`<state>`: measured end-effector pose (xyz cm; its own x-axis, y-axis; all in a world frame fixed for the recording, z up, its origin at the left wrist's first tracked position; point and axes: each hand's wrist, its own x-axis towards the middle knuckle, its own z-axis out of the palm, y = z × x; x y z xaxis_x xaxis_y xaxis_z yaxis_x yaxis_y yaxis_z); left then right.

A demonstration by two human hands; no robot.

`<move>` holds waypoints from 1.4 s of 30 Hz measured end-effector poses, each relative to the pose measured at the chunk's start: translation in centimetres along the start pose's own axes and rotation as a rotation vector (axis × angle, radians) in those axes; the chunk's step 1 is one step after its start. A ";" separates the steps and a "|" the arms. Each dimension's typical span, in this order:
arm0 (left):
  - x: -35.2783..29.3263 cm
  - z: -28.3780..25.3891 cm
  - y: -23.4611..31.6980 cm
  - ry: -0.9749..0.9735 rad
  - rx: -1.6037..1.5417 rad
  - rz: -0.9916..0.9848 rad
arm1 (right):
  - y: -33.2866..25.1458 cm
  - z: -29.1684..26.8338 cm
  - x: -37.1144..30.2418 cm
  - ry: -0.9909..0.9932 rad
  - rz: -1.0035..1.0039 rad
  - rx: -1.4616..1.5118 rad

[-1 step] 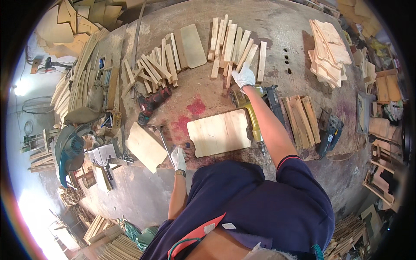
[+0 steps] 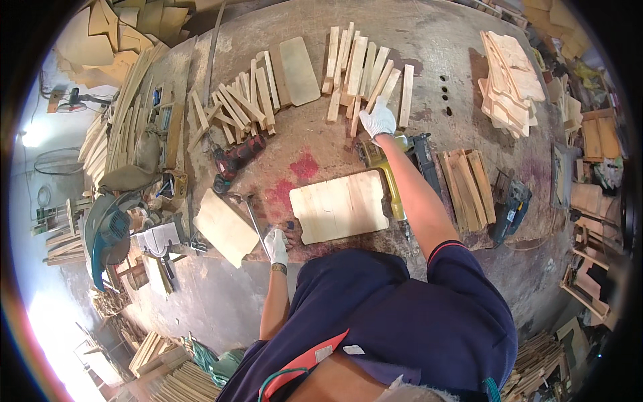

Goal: The person assembles small wooden pieces into a box-like structure using a nail gun and hammer. They align and fasten thin wooden strips to a base, then attach side panels, repeatedly adjusting and securing the components.

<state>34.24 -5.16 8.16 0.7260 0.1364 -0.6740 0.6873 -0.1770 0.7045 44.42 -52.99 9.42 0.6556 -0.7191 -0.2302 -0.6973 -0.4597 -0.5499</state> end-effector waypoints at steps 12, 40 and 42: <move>3.3 -0.8 -1.5 -0.080 -0.049 -0.009 | 2.3 -3.3 -3.7 -0.110 0.031 1.146; -3.6 4.2 -0.3 0.005 0.430 0.742 | 13.3 2.6 -28.2 -0.174 -0.105 0.597; -3.6 4.3 -0.4 -0.027 0.509 0.760 | 13.3 3.2 -28.8 -0.260 0.112 0.853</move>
<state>31.29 -9.82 9.36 0.9737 -0.2140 -0.0787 -0.0730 -0.6195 0.7816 17.20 -36.76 6.18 0.7138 -0.5484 -0.4356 -0.3769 0.2234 -0.8989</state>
